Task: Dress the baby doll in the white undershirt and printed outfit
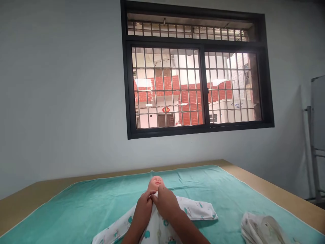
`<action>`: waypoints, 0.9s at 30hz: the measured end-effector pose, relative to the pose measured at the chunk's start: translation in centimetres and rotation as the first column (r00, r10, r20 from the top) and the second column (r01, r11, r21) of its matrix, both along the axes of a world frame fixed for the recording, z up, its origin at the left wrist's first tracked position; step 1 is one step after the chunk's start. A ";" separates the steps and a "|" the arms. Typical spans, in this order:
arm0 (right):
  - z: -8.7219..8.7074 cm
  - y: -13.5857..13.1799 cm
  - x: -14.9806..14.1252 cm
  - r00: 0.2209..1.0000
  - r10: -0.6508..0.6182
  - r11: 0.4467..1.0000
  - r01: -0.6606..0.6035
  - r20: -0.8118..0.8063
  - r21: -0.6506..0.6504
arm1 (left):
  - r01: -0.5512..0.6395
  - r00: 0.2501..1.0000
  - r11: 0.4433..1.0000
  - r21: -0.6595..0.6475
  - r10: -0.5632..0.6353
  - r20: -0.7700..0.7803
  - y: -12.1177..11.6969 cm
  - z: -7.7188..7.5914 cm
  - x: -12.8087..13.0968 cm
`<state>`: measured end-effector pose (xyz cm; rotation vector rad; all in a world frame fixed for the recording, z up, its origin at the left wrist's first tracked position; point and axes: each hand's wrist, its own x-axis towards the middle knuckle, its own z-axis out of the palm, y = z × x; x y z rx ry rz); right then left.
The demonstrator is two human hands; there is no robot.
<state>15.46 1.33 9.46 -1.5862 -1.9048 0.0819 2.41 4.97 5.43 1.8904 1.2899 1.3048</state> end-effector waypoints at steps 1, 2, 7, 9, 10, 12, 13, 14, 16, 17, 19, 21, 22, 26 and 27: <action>-0.4 0.4 -0.1 1.000 -0.015 1.000 0.015 0.022 -0.013 | 0.012 1.000 1.000 -0.002 -0.012 -0.003 0.0 -0.2 0.0; -0.7 0.8 -0.1 0.999 -0.023 0.999 0.023 0.036 -0.024 | 0.028 1.000 1.000 -0.004 -0.028 -0.003 0.0 -0.4 0.0; -1.5 1.7 0.1 0.995 -0.002 0.997 0.009 0.096 -0.075 | 0.057 0.998 0.997 0.055 -0.055 -0.040 0.0 -0.8 0.3; -1.3 1.8 0.2 0.990 0.037 0.996 -0.026 0.139 -0.080 | 0.067 0.996 0.995 0.076 -0.062 -0.059 0.1 -1.0 0.3; -1.2 1.8 0.3 0.986 0.062 0.995 -0.050 0.156 -0.081 | 0.073 0.996 0.994 0.083 -0.068 -0.064 0.2 -1.1 0.3; -1.1 1.8 0.5 0.977 0.113 0.991 -0.100 0.178 -0.085 | 0.084 0.995 0.992 0.092 -0.078 -0.069 0.3 -1.2 0.1; -1.1 1.7 0.7 0.974 0.134 0.989 -0.119 0.183 -0.088 | 0.090 0.994 0.991 0.094 -0.084 -0.070 0.3 -1.2 0.0; -1.1 1.7 0.8 0.973 0.147 0.987 -0.132 0.180 -0.089 | 0.097 0.993 0.991 0.094 -0.090 -0.070 0.4 -1.2 -0.1; -1.5 1.8 1.0 0.978 0.142 0.988 -0.130 0.154 -0.086 | 0.103 0.992 0.991 0.084 -0.096 -0.076 0.5 -1.2 -0.2; -1.8 1.9 1.0 0.983 0.124 0.990 -0.113 0.134 -0.085 | 0.100 0.991 0.992 0.073 -0.093 -0.091 0.6 -1.2 -0.2; -2.4 2.1 1.1 0.994 0.067 0.994 -0.058 0.089 -0.091 | 0.094 0.986 0.995 0.045 -0.086 -0.145 0.7 -1.1 -0.2; -2.9 2.3 1.0 0.999 0.003 0.995 0.002 0.045 -0.103 | 0.085 0.976 0.996 0.027 -0.078 -0.202 0.8 -1.1 0.0; -3.2 2.4 1.0 0.999 -0.023 0.994 0.026 0.026 -0.109 | 0.079 0.972 0.997 0.024 -0.072 -0.222 0.8 -1.1 0.0; -3.6 2.6 0.9 0.996 -0.078 0.990 0.074 -0.030 -0.123 | 0.031 0.967 0.999 0.036 -0.021 -0.252 1.1 -1.5 0.4; -3.7 2.7 0.9 0.996 -0.082 0.990 0.077 -0.041 -0.122 | 0.019 0.966 0.999 0.040 -0.008 -0.258 1.1 -1.6 0.4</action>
